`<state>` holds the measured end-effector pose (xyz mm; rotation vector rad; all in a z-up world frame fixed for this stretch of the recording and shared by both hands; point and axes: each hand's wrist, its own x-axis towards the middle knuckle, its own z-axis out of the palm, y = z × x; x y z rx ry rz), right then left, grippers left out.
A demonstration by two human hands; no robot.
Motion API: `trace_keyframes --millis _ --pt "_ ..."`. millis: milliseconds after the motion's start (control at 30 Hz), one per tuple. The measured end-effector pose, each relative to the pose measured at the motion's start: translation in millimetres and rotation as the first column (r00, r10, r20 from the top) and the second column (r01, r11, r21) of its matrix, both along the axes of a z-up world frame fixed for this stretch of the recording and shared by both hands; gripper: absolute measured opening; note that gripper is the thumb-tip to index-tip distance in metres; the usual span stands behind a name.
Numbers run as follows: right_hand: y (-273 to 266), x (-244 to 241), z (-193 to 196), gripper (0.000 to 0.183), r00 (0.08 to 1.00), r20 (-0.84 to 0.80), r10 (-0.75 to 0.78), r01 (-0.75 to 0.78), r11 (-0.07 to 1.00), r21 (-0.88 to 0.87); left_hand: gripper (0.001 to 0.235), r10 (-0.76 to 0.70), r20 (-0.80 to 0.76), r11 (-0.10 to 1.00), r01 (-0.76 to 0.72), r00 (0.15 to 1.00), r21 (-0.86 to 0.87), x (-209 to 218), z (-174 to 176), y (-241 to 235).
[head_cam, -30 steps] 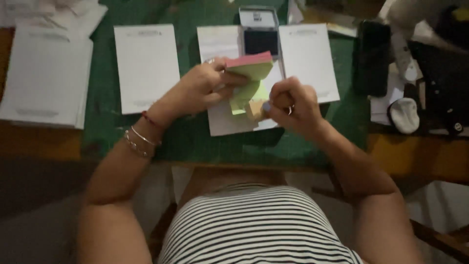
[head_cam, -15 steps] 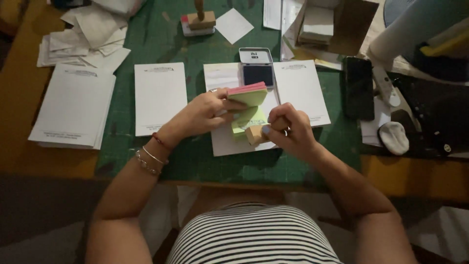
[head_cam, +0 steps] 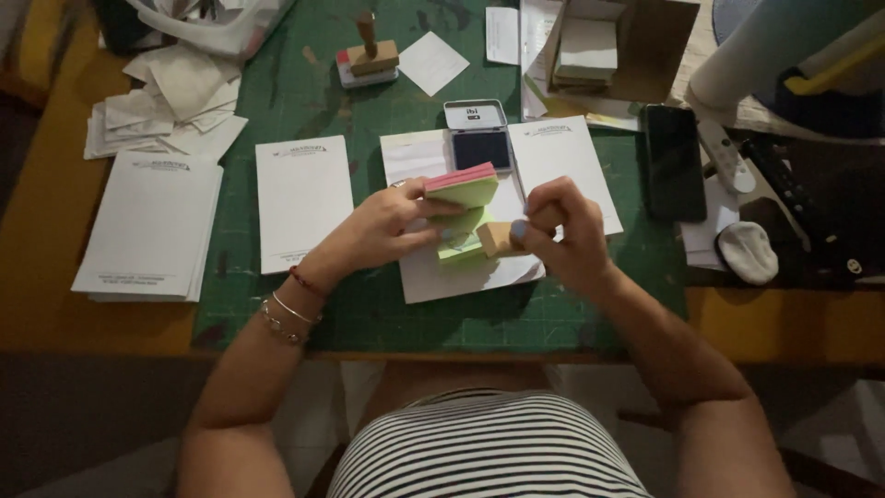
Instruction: The person is using a rubber stamp and an ink pad to mark a stack of sticky notes, peeling each one off after stamping.
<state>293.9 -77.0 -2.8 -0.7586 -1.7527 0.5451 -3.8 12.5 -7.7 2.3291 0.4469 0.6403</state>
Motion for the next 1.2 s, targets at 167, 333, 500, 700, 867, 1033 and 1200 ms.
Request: trace_keyframes --millis 167,333,500,700,867,1033,1200 --pt "6.7 23.5 8.3 0.024 0.999 -0.04 -0.01 0.011 0.999 0.034 0.053 0.03 -0.027 0.997 -0.032 0.999 -0.067 1.0 15.9 -11.1" --pt "23.3 53.6 0.7 0.024 0.995 -0.074 -0.07 0.075 0.995 0.071 0.07 0.02 -0.101 1.0 -0.021 0.995 0.0 0.4 18.5 -13.4" --pt "18.8 44.0 13.1 0.019 0.979 -0.093 -0.183 0.185 0.983 0.01 0.088 0.052 -0.211 0.99 -0.023 0.976 0.14 1.7 6.2 -12.3" --pt "16.0 34.0 16.4 0.02 0.983 -0.096 -0.159 0.161 0.987 0.005 0.084 0.049 -0.253 0.984 -0.004 0.966 0.176 1.0 1.8 -12.6" --pt "16.5 37.6 13.4 0.021 0.987 -0.118 -0.112 0.112 0.994 -0.008 0.078 0.049 -0.261 0.984 -0.001 0.964 0.181 2.0 -0.6 -12.5" --pt "19.8 44.0 6.9 0.021 0.988 -0.106 -0.116 0.118 0.993 0.009 0.079 0.038 -0.237 0.989 -0.002 0.971 0.151 2.8 3.4 -11.2" --pt "15.4 38.0 15.5 0.02 0.988 -0.082 -0.13 0.129 0.992 -0.015 0.071 0.028 -0.235 0.994 -0.002 0.972 0.113 1.4 7.8 -13.5"
